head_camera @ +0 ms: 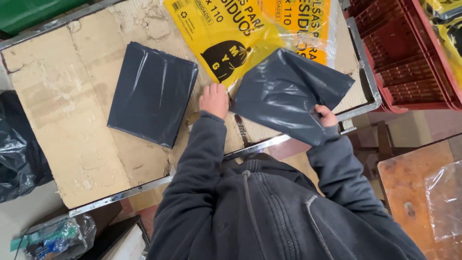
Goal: Folding, stacking, and organizing plastic waste bags at a manufacturing workstation.
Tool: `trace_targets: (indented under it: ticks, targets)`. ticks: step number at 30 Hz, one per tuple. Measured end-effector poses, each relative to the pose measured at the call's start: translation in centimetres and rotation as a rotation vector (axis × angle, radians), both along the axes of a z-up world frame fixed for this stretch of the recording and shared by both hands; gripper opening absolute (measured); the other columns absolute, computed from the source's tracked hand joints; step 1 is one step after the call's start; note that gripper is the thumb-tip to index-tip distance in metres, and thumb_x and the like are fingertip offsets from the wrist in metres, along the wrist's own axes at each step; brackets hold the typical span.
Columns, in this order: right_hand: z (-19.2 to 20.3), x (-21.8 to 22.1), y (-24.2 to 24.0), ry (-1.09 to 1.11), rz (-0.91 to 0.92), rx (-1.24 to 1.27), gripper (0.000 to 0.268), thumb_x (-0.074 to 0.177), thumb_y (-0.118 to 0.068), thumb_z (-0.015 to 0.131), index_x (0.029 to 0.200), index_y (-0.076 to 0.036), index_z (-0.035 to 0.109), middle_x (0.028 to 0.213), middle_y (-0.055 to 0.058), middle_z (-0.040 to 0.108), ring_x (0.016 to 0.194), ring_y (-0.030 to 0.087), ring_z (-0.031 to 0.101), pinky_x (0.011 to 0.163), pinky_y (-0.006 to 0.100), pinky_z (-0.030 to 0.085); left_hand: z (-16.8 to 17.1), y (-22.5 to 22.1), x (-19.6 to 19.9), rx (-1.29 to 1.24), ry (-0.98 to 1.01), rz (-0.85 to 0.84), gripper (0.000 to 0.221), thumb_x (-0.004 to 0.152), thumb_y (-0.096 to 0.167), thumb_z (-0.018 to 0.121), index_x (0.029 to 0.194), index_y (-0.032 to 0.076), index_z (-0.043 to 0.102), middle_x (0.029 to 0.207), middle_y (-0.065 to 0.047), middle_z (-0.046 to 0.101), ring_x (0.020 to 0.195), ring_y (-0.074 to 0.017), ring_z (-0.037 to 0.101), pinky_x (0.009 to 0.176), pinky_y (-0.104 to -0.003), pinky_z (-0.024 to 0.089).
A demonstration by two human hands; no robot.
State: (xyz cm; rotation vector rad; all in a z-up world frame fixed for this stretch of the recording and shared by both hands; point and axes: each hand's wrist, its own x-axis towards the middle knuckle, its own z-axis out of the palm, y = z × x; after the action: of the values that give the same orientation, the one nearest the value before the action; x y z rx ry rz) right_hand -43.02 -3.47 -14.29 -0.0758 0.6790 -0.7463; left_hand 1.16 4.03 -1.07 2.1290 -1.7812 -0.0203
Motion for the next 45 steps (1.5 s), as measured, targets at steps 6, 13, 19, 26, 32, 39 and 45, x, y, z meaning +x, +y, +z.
trace_targets:
  ticks: [6, 13, 19, 26, 32, 39, 45]
  targets:
    - [21.6, 17.7, 6.2, 0.385, -0.214, 0.100, 0.027, 0.088, -0.022, 0.055, 0.103, -0.008, 0.073, 0.101, 0.007, 0.077, 0.093, 0.024, 0.072, 0.083, 0.039, 0.059, -0.8, 0.8, 0.1, -0.049, 0.199, 0.044, 0.016, 0.091, 0.016, 0.063, 0.101, 0.007, 0.055, 0.089, -0.013, 0.065, 0.084, -0.0353, 0.067, 0.073, -0.050, 0.054]
    - [17.3, 6.9, 5.6, -0.019, 1.111, -0.941, 0.042, 0.112, -0.028, 0.055, 0.134, 0.007, 0.065, 0.132, 0.026, 0.068, 0.123, 0.030, 0.064, 0.106, 0.040, 0.050, -4.1, 1.4, 5.0, 0.021, 0.264, 0.160, 0.004, 0.101, 0.011, 0.055, 0.104, 0.010, 0.055, 0.092, -0.016, 0.067, 0.088, -0.0392, 0.067, 0.074, -0.051, 0.052]
    - [11.5, 12.0, -4.0, 0.782, 0.447, -0.855, 0.031, 0.108, -0.027, 0.058, 0.113, 0.001, 0.070, 0.095, 0.008, 0.072, 0.077, 0.012, 0.062, 0.068, 0.027, 0.049, -2.2, 2.3, 5.1, -0.028, 0.211, 0.057, 0.010, 0.099, 0.007, 0.052, 0.108, 0.010, 0.055, 0.102, -0.013, 0.069, 0.096, -0.0376, 0.068, 0.079, -0.049, 0.054]
    - [6.1, 15.0, -5.3, 1.171, 0.317, -0.913, 0.018, 0.096, -0.019, 0.070, 0.093, -0.002, 0.071, 0.074, 0.006, 0.070, 0.058, 0.014, 0.066, 0.056, 0.030, 0.054, -4.7, 5.6, 5.7, -0.040, 0.179, -0.057, 0.043, 0.093, 0.001, 0.050, 0.135, 0.008, 0.055, 0.118, -0.017, 0.070, 0.104, -0.0359, 0.068, 0.086, -0.044, 0.054]
    - [6.8, 10.5, 1.5, 0.932, 0.507, -0.768, 0.020, 0.101, -0.018, 0.061, 0.088, -0.003, 0.068, 0.066, 0.005, 0.067, 0.050, 0.012, 0.061, 0.046, 0.029, 0.048, -5.9, 12.6, 3.2, -0.053, 0.109, -0.172, 0.050, 0.091, 0.005, 0.055, 0.141, 0.012, 0.058, 0.113, -0.013, 0.071, 0.100, -0.0309, 0.069, 0.084, -0.041, 0.056]
    - [11.2, 6.3, 10.6, 0.852, 0.645, -0.884, 0.012, 0.096, -0.014, 0.066, 0.088, -0.008, 0.072, 0.068, 0.004, 0.067, 0.060, 0.012, 0.061, 0.053, 0.030, 0.050, 5.5, 17.0, 0.2, -0.233, 0.389, -0.492, 0.036, 0.081, 0.008, 0.069, 0.117, 0.010, 0.068, 0.099, -0.012, 0.070, 0.088, -0.0296, 0.070, 0.075, -0.036, 0.056]
    - [38.9, 12.5, 6.7, 1.324, -0.069, -1.926, 0.031, 0.089, -0.038, 0.067, 0.093, -0.007, 0.063, 0.093, 0.014, 0.063, 0.090, 0.038, 0.061, 0.078, 0.045, 0.048, 23.1, 11.4, -2.6, -0.112, 0.662, -0.483, 0.021, 0.082, -0.001, 0.073, 0.099, 0.010, 0.074, 0.082, -0.009, 0.069, 0.070, -0.0250, 0.070, 0.063, -0.033, 0.056]
